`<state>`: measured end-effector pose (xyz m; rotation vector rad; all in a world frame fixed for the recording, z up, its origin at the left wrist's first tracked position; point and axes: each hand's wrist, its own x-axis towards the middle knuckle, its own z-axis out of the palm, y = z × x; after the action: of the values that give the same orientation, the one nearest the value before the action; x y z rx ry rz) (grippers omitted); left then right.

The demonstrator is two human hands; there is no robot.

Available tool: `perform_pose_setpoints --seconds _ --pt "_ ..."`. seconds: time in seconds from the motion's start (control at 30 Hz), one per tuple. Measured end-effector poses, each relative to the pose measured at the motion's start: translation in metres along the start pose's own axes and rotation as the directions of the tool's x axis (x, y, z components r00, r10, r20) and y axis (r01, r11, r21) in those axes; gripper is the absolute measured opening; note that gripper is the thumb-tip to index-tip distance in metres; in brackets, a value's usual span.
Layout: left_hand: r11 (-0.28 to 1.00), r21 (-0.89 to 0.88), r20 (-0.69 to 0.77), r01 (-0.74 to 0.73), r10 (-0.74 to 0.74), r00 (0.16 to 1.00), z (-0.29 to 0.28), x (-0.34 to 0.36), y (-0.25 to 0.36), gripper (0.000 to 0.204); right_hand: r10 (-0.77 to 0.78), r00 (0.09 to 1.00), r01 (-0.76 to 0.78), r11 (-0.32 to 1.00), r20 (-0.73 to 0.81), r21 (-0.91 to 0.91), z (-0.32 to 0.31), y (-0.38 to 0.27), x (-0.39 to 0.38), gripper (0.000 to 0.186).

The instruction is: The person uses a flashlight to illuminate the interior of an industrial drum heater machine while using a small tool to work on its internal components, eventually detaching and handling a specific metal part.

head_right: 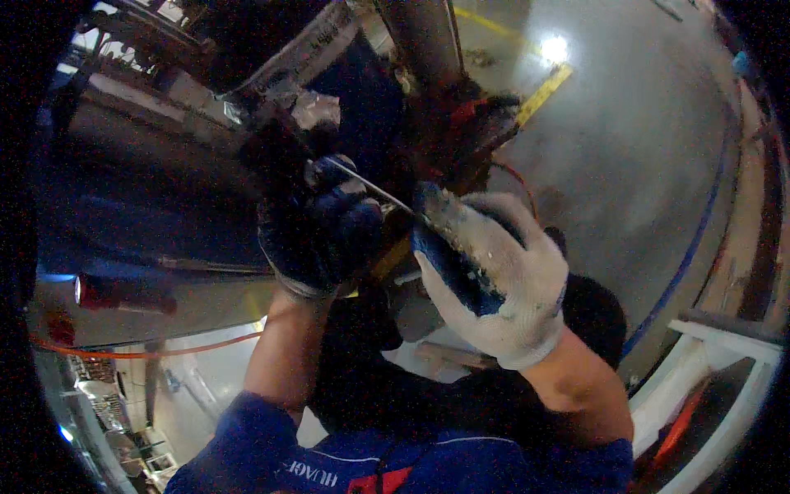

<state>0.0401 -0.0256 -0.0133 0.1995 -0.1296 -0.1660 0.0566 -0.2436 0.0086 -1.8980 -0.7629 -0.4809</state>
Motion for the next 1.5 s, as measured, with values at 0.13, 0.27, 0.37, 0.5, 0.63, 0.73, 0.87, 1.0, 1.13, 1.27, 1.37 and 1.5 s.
perform_pose_setpoints --seconds 0.13,0.27,0.37,0.5,0.63,0.73,0.87,1.0,1.13,1.27,1.37,1.5 --pt "1.000 0.002 0.085 -0.004 0.004 0.996 0.009 -0.001 0.002 0.063 -0.001 0.999 0.002 1.000 0.039 -0.014 -0.002 -0.011 0.002 0.032" --pt "0.994 -0.109 0.043 -0.003 0.008 0.999 0.005 -0.003 0.002 0.057 0.034 0.998 -0.036 0.999 0.054 0.028 0.002 -0.017 0.002 0.033" --pt "0.995 -0.098 0.068 -0.001 0.008 0.998 -0.003 -0.002 0.007 0.057 -0.016 1.000 0.015 0.999 0.021 0.052 0.009 -0.018 0.008 0.034" --pt "0.999 -0.006 0.054 -0.032 0.032 0.998 -0.010 -0.003 0.007 0.061 -0.024 0.999 0.023 0.999 0.032 0.048 0.007 -0.023 0.013 0.036" --pt "0.996 0.064 0.042 -0.058 0.055 0.998 -0.016 -0.003 0.005 0.065 -0.051 0.998 0.049 0.997 0.025 0.060 0.010 -0.018 0.012 0.039" --pt "0.988 0.128 0.014 -0.086 0.085 0.996 -0.018 -0.004 0.004 0.068 -0.067 0.996 0.066 0.997 0.053 0.029 0.009 -0.016 0.014 0.040" --pt "0.967 0.213 -0.010 -0.137 0.142 0.990 -0.024 -0.005 0.003 0.072 -0.021 0.998 0.020 0.999 0.052 0.025 0.011 -0.019 0.014 0.039" --pt "0.987 0.138 0.054 -0.086 0.080 0.995 -0.031 -0.011 0.009 0.078 0.000 0.999 0.000 1.000 0.052 -0.003 0.007 -0.021 0.017 0.039" --pt "0.998 -0.030 0.093 -0.046 0.049 0.994 -0.015 -0.002 0.002 0.072 0.006 1.000 -0.006 1.000 0.025 -0.014 0.009 -0.020 0.016 0.039" --pt "0.997 0.041 0.086 -0.059 0.055 0.995 -0.021 -0.004 0.010 0.062 0.079 0.997 -0.079 0.997 0.011 0.001 0.005 -0.019 0.017 0.034" --pt "0.995 0.025 0.034 -0.097 0.096 0.995 -0.014 -0.005 0.017 0.053 0.181 0.980 -0.176 0.982 -0.085 0.063 0.010 0.008 0.013 0.030" --pt "0.988 -0.009 0.024 -0.155 0.156 0.988 0.000 -0.008 0.024 0.046 0.569 0.822 -0.569 0.820 0.015 0.063 0.007 0.101 -0.001 0.023"
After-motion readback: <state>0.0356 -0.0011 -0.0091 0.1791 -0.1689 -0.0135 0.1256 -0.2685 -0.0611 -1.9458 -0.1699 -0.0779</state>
